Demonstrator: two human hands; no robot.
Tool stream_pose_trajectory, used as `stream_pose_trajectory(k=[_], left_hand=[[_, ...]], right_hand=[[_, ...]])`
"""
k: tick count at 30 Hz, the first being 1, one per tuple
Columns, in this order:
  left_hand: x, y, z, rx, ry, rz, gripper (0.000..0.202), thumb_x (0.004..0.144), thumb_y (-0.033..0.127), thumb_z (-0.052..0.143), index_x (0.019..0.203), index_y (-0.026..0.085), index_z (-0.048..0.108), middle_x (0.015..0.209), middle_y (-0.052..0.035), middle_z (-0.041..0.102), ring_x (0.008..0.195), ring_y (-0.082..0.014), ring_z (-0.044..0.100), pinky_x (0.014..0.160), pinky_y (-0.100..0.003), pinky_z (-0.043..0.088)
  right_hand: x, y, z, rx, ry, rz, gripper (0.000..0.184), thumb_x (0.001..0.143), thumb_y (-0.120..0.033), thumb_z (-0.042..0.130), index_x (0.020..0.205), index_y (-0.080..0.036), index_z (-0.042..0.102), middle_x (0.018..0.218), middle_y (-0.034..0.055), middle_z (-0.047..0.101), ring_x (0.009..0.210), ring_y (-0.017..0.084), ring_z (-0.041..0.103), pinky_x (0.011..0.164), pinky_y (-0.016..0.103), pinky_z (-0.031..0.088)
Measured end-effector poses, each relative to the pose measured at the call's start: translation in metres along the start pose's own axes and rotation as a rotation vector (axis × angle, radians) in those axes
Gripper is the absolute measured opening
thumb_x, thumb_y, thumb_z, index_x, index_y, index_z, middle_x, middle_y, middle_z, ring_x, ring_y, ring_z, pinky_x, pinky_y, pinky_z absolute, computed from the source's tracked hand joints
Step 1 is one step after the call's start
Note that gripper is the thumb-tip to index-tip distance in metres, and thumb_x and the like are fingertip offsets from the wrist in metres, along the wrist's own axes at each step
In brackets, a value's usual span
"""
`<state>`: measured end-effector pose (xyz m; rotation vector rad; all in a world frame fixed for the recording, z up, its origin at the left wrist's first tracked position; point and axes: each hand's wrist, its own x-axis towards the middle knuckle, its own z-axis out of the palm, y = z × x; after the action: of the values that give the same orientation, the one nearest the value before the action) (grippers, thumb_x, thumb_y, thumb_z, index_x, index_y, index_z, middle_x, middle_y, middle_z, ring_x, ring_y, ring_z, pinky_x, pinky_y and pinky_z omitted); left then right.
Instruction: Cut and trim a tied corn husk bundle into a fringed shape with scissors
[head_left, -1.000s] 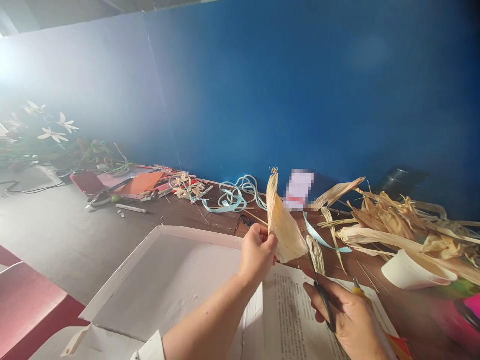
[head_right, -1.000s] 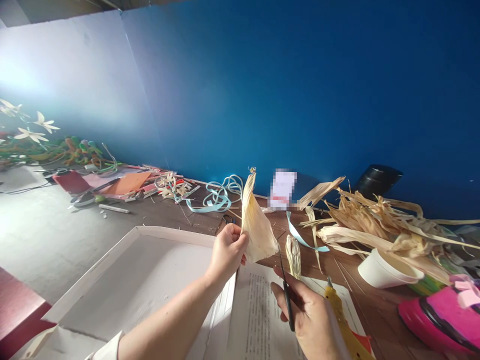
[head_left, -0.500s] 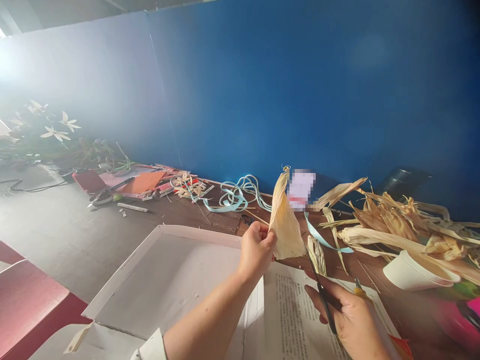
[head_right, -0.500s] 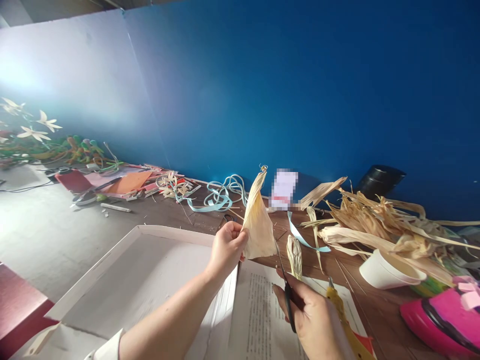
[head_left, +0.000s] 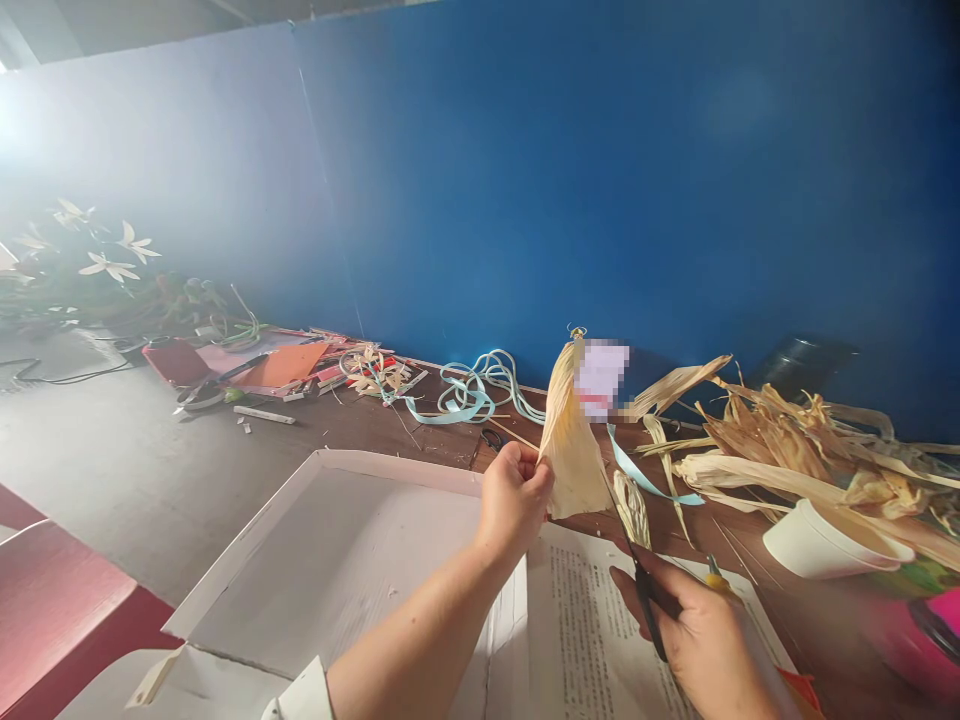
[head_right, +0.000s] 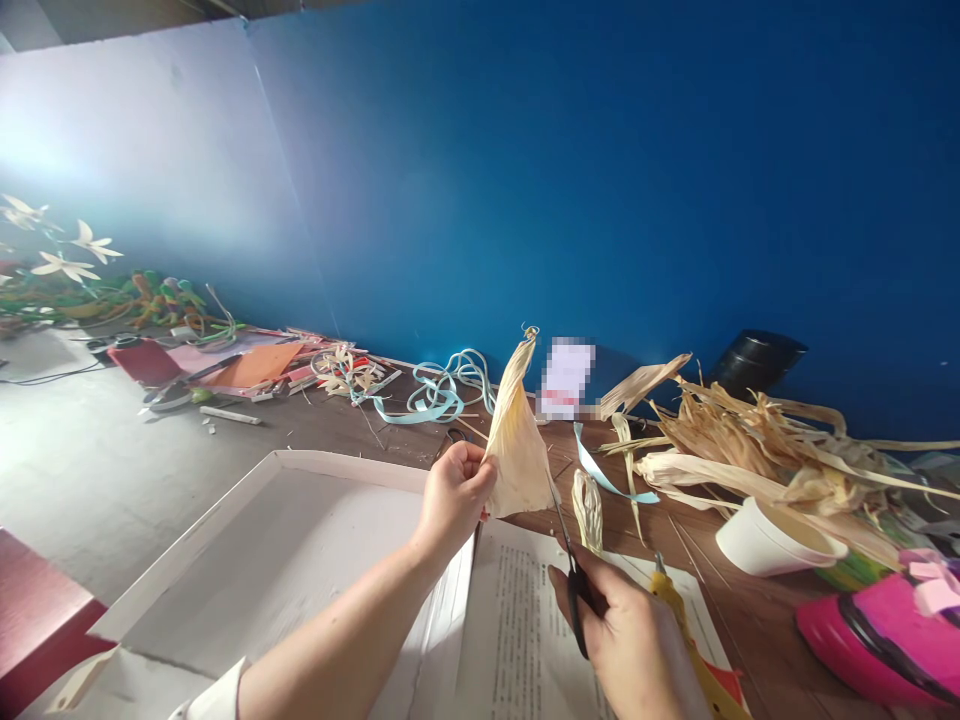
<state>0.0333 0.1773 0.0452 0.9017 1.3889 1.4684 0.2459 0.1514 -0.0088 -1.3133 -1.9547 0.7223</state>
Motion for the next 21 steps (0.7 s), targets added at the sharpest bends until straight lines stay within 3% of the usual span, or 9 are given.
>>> stream_pose_trajectory(k=[9, 21], left_hand=[[-0.001, 0.001, 0.0, 0.018, -0.007, -0.001, 0.013, 0.079, 0.028, 0.055, 0.074, 0.019, 0.048, 0.052, 0.0063, 0.048, 0.04, -0.0077, 0.041, 0.035, -0.017, 0.035], [0.003, -0.003, -0.001, 0.04, -0.028, 0.035, 0.015, 0.079, 0.031, 0.057, 0.074, 0.019, 0.049, 0.053, 0.0066, 0.046, 0.045, -0.0064, 0.038, 0.04, -0.016, 0.034]], right_hand=[[0.003, 0.005, -0.003, 0.007, -0.006, -0.069, 0.053, 0.086, -0.064, 0.063, 0.115, -0.021, 0.072, 0.099, 0.0077, 0.071, 0.091, 0.027, 0.069, 0.068, 0.021, 0.058], [0.004, -0.007, -0.001, 0.064, 0.007, -0.009, 0.055, 0.083, -0.066, 0.064, 0.111, -0.02, 0.074, 0.083, 0.0064, 0.072, 0.077, 0.024, 0.069, 0.061, 0.02, 0.056]])
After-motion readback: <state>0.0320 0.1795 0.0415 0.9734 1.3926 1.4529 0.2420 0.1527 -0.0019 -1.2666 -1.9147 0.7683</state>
